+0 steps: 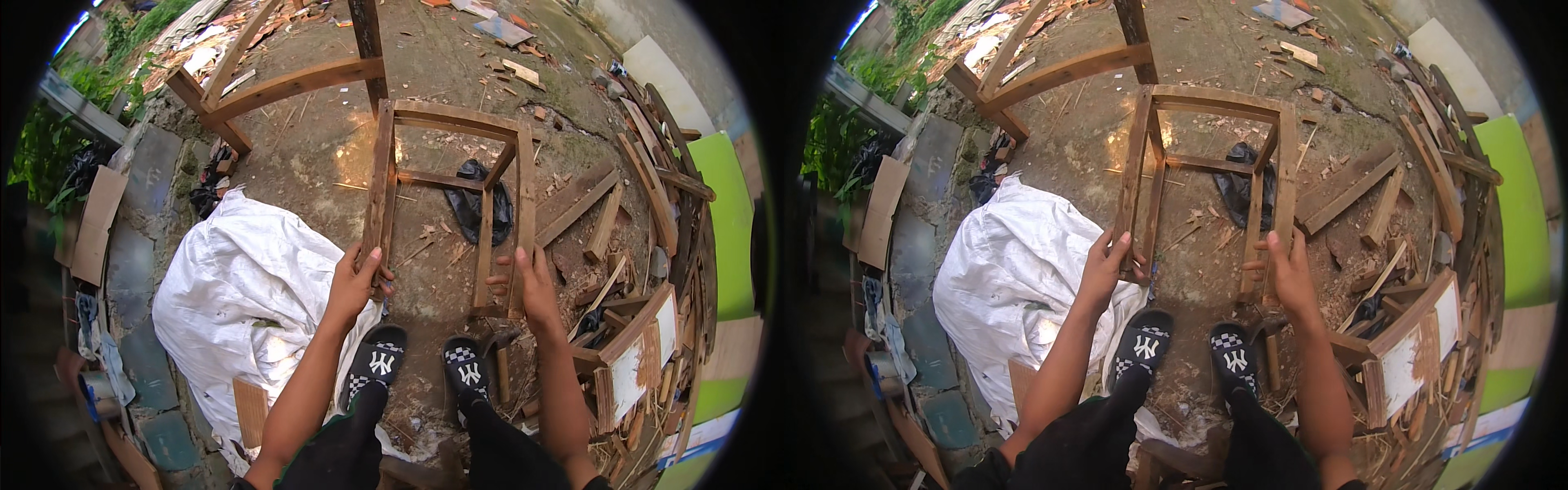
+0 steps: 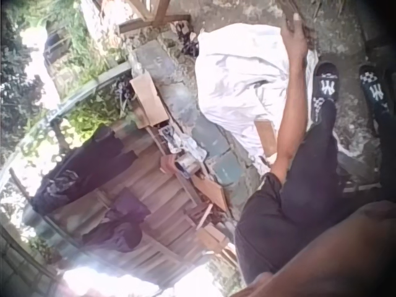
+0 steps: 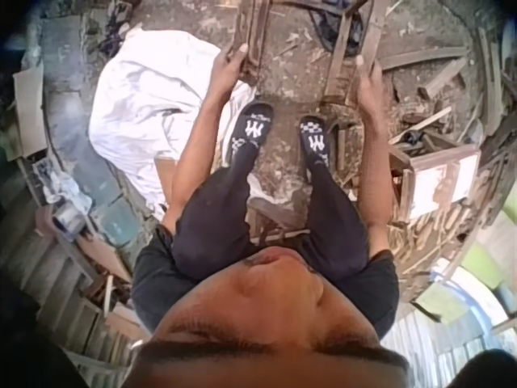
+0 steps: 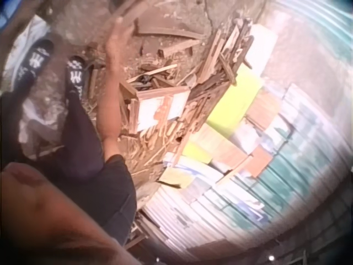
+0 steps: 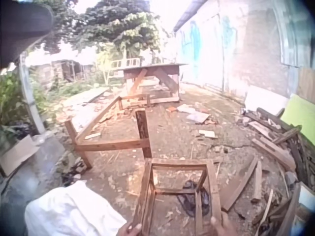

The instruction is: The person sits on the ground and uses a hand saw to cut a thin wooden stick. They then fit the cut stick into a wooden frame structure, adjusting its position to ensure it fits properly.

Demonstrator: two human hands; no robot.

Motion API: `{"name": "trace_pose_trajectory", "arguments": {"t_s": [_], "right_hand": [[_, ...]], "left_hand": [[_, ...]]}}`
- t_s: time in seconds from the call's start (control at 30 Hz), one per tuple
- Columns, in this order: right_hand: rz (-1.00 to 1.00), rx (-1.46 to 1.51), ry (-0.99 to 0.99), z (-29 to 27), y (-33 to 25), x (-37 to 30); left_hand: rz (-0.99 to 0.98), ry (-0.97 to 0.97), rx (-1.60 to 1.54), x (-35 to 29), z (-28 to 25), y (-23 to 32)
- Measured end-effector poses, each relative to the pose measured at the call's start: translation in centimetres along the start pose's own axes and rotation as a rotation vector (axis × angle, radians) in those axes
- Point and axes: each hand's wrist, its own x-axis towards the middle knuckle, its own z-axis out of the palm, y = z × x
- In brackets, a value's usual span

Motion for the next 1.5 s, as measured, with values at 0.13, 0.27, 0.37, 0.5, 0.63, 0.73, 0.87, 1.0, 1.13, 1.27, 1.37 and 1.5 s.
{"name": "trace_pose_trajectory", "arguments": {"t_s": [0.13,0.27,0.37,0.5,0.63,0.73,0.87,1.0,1.13,1.27,1.37,1.5], "right_hand": [[-0.203,-0.103,0.114,1.5,3.9,0.1],[-0.166,-0.105,0.08,0.9,4.0,0.2],[-0.167,-0.132,0.087,0.6,3.8,0.0],[-0.17,-0.093,0.078,0.4,3.2,0.0],[-0.18,-0.163,0.07,0.1,3.1,-0.2],[-0.079,0.232,-0.046,-2.3,5.3,-0.2],[-0.221,0.296,-0.089,-4.7,11.6,-1.5],[-0.344,-0.142,-0.092,-4.7,16.2,-3.9],[-0.338,-0.369,-0.133,-6.5,16.3,-2.3],[-0.333,-0.147,-0.099,-6.1,15.7,-1.7],[-0.205,0.269,0.2,-3.0,10.7,-0.9],[-0.411,0.203,0.11,-1.0,-1.9,-0.4]], "left_hand": [[0.029,0.063,-0.053,-0.1,0.2,-1.0],[0.012,0.099,-0.07,-0.4,0.4,-1.0],[-0.002,0.11,-0.052,-0.3,0.6,-1.1],[0.001,0.113,-0.046,-0.4,0.7,-1.0],[0.007,0.083,-0.058,-0.6,0.6,-1.1],[0.159,-0.005,-0.154,-0.7,-0.8,-3.7],[0.518,-0.076,0.223,-0.8,-4.1,-10.9],[0.45,-0.004,0.548,-1.0,-3.6,-12.5],[0.285,0.021,0.479,-1.0,-3.5,-12.7],[0.342,0.006,0.559,-1.0,-2.9,-10.9],[0.281,0.068,0.484,-1.4,-0.3,-4.5],[0.369,-0.006,0.18,-1.1,1.7,4.0]]}}
